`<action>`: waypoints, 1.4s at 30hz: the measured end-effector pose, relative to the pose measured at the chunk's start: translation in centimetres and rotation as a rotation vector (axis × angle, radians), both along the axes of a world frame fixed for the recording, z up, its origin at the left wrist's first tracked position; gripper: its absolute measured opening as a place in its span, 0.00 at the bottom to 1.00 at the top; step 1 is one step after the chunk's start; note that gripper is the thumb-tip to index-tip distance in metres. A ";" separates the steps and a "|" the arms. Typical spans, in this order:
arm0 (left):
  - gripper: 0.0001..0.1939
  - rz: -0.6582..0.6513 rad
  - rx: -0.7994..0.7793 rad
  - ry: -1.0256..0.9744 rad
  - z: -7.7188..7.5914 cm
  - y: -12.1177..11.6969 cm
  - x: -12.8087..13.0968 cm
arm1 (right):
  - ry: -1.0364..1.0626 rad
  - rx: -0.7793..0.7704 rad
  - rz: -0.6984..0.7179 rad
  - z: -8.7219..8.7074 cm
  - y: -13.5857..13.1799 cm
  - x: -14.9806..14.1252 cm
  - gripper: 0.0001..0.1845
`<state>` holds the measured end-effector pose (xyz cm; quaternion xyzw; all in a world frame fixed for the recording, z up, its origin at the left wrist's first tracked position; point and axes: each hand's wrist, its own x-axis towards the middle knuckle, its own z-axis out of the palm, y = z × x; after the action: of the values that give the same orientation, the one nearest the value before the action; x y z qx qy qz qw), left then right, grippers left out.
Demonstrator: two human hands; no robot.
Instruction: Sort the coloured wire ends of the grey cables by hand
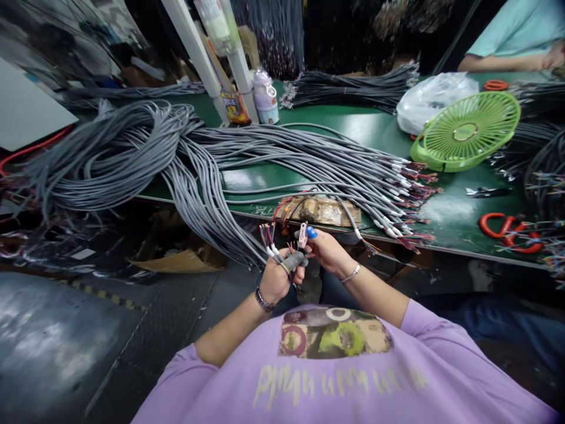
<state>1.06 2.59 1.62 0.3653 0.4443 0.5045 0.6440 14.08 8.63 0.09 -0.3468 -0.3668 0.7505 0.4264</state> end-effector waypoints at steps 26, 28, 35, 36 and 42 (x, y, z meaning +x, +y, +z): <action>0.16 0.006 -0.005 0.066 -0.6 -0.2 0.2 | 0.214 -0.278 -0.017 -0.1 0.1 -0.6 0.26; 0.16 0.036 -0.006 0.076 -0.7 -0.7 0.0 | 0.188 -0.303 0.003 -0.4 -0.3 0.1 0.26; 0.17 0.151 0.049 0.231 -1.9 -1.7 -0.2 | -0.028 0.006 0.055 -1.0 -4.1 2.0 0.20; 0.17 0.141 0.065 0.251 -1.9 -1.8 -0.2 | -0.090 0.072 0.018 -0.9 -4.5 2.0 0.18; 0.15 -0.007 0.100 0.319 -1.3 -2.3 -0.5 | -0.224 0.196 -0.022 -0.1 -4.6 0.9 0.14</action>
<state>0.61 0.25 0.27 0.4738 0.5141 0.4592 0.5480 14.98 4.03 0.00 -0.3893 -0.4798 0.6630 0.4227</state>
